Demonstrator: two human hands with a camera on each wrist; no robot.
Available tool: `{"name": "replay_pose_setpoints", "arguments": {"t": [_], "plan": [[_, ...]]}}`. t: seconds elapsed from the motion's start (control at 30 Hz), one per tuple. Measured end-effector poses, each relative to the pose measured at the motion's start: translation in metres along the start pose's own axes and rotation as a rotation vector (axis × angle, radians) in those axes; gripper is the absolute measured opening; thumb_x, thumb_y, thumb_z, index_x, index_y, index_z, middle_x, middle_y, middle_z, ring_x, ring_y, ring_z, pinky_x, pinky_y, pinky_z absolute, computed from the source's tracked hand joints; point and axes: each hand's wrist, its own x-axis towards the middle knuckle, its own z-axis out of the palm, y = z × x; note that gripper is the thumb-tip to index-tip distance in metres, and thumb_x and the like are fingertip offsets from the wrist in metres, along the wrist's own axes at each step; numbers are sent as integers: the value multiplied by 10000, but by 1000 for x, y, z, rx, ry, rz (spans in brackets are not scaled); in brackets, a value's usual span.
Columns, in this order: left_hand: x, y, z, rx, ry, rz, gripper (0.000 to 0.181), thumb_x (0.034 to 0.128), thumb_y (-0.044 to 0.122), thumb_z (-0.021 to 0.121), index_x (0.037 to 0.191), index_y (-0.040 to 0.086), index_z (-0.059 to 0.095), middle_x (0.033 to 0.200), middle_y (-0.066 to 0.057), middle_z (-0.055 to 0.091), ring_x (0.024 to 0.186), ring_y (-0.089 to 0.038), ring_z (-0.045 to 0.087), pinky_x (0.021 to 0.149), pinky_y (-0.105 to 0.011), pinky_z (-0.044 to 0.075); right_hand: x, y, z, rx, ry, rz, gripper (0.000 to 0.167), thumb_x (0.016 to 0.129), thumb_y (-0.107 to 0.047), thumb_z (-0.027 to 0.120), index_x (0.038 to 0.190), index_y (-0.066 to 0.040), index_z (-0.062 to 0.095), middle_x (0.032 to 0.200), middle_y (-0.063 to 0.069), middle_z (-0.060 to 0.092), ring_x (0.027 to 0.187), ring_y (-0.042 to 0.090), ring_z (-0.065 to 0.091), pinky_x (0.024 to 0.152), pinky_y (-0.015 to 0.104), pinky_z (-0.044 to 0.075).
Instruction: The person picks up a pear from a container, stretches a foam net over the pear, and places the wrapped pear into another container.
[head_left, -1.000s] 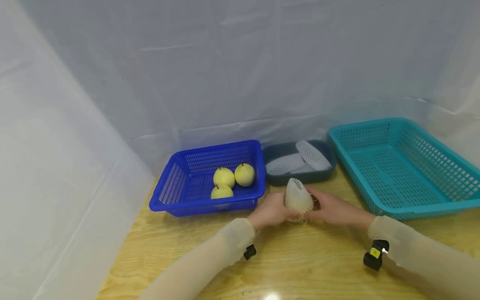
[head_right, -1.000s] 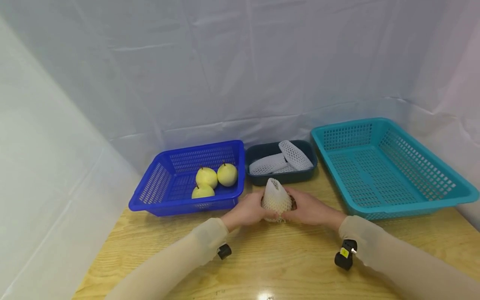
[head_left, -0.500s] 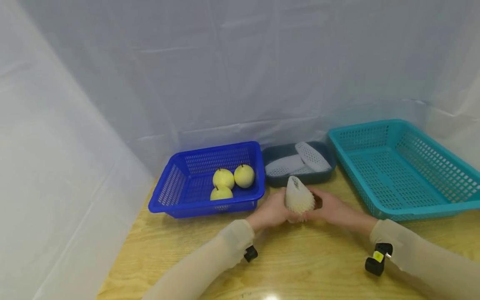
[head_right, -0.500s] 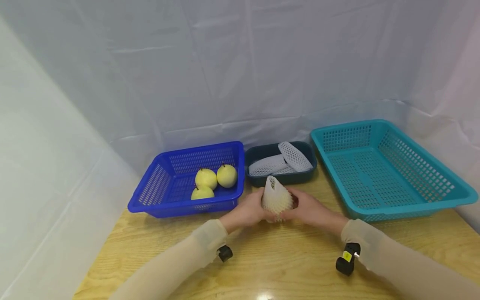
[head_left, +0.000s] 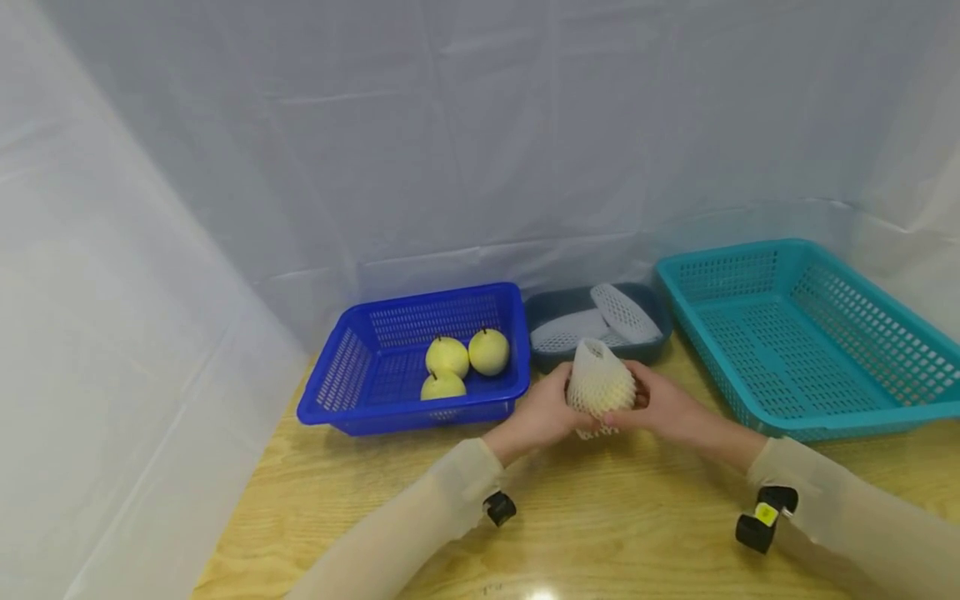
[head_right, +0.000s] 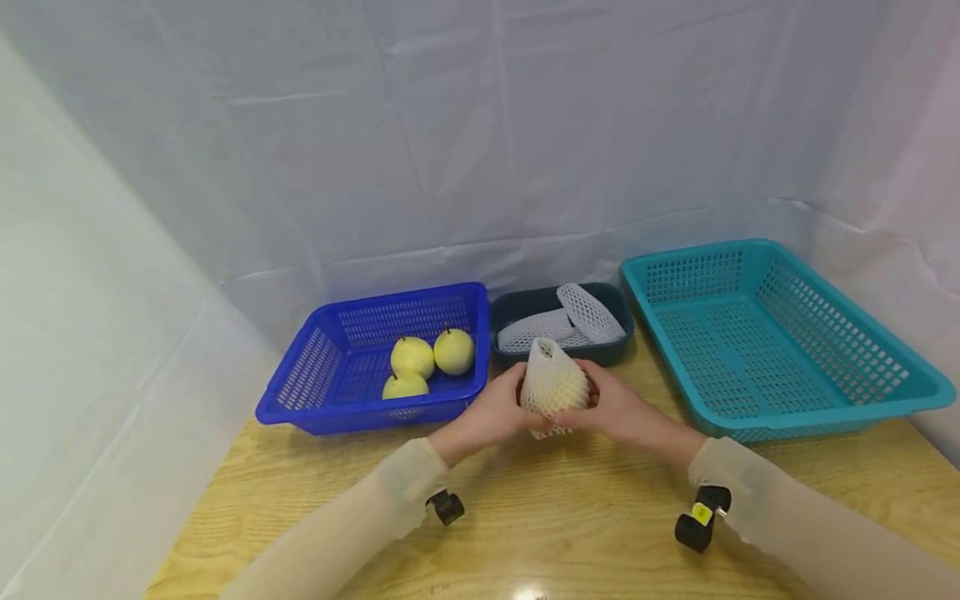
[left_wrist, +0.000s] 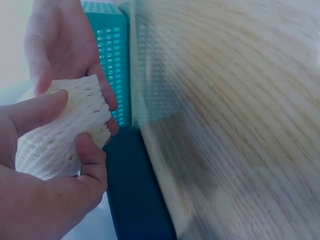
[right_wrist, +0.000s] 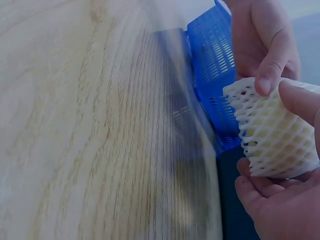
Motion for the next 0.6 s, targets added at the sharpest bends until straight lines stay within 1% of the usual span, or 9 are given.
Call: {"name": "replay_pose_setpoints", "arguments": {"t": [0.1,0.2,0.27,0.37,0.47,0.53,0.6], "plan": [[-2,1,-1,-8,-13,-3,846,736,112,859,1472,97,442,1300,-79,631,1132,-189,606,952,-356,519,-2,-1,0,11,-2,1,948,849,-189,821,1541,71,227,1435,328,452,1284,436,522,970,380,534],[-3,2,-2,-36,-31,1,867,735,112,863,1485,96,427,1300,-85,628,1126,-184,607,949,-350,519,-3,-1,0,59,-16,2,954,841,-166,826,1546,61,224,1431,331,450,1269,428,536,946,352,546],[-3,3,-3,-60,-43,10,870,744,130,863,1490,92,417,1297,-83,623,1117,-175,605,946,-344,517,-4,-1,0,89,-26,-7,947,846,-155,821,1544,71,221,1412,342,461,1245,419,556,923,335,555],[-4,3,-4,-101,-64,27,879,765,175,863,1501,86,391,1303,-74,605,1119,-165,596,950,-341,510,-5,-2,-1,122,-32,13,934,862,-160,808,1549,64,217,1397,347,477,1227,407,574,911,348,564],[-4,4,-5,-166,-90,39,891,781,172,850,1516,83,355,1325,-74,577,1139,-169,580,959,-341,506,-6,-6,0,92,-14,54,925,880,-210,794,1553,61,220,1387,336,510,1226,391,586,939,382,557],[-3,5,-5,-223,-111,36,901,787,149,837,1527,83,327,1335,-76,557,1143,-172,570,949,-333,505,-7,-10,0,67,-4,77,913,894,-241,781,1552,65,227,1372,327,536,1226,385,592,956,408,549],[-2,6,-6,-286,-131,13,882,807,140,803,1535,91,306,1324,-69,544,1106,-174,562,879,-342,516,-8,-14,1,58,-2,87,888,915,-261,757,1547,77,231,1360,325,553,1227,378,596,964,420,544]]}}
